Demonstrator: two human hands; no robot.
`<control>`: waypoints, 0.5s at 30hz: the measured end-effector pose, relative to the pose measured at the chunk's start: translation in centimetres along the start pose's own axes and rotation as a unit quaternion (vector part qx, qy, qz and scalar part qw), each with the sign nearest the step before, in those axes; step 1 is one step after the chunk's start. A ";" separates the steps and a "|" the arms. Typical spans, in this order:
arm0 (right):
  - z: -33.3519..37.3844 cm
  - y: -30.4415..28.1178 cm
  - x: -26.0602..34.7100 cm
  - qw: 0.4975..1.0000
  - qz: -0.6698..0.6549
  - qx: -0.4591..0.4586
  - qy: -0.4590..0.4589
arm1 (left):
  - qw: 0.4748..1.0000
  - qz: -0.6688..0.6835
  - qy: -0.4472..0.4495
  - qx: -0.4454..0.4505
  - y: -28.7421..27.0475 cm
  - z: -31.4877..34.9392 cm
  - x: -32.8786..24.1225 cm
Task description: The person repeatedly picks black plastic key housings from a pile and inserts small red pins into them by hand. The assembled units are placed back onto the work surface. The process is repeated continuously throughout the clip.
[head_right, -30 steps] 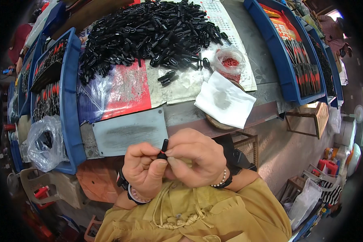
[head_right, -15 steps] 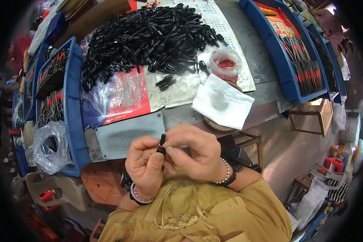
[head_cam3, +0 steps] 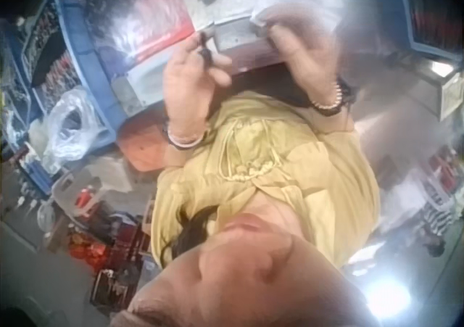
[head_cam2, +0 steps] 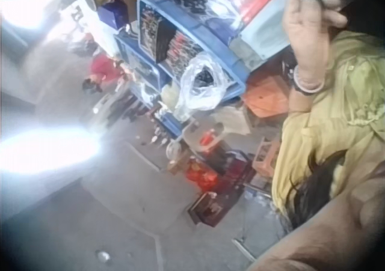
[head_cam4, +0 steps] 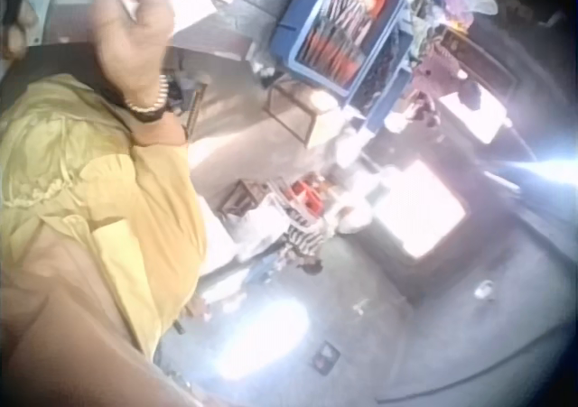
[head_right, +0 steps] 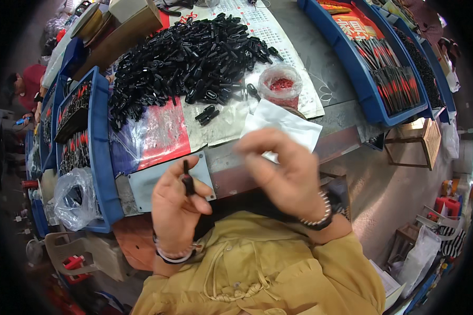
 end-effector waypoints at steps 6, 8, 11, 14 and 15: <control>-5.1 -9.1 -2.0 0.970 0.225 -0.053 0.075 | 0.980 0.176 -0.014 0.096 0.0 -4.0 -3.1; -6.8 -9.8 -2.2 0.950 0.310 0.001 0.043 | 0.981 0.162 -0.031 0.099 -0.1 -5.2 -3.2; -8.6 -9.9 -3.6 0.911 0.408 0.045 0.030 | 0.985 0.143 -0.088 0.034 -0.9 -6.6 -2.1; -9.8 -8.0 -4.7 0.865 0.489 0.112 -0.021 | 0.987 0.067 -0.087 0.115 0.8 -7.9 -2.6; -10.0 -7.4 -5.2 0.847 0.517 0.120 -0.024 | 0.993 -0.095 -0.064 0.024 -1.0 -8.6 -2.9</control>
Point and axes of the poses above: each hand's wrist, its own z-axis away from the middle knuckle, its own y-axis out of the palm, x = y × z, the point moved 9 cm from there along -z, towards the middle knuckle, and after that the axes turned 4 degrees about z, right-handed, at the moved point
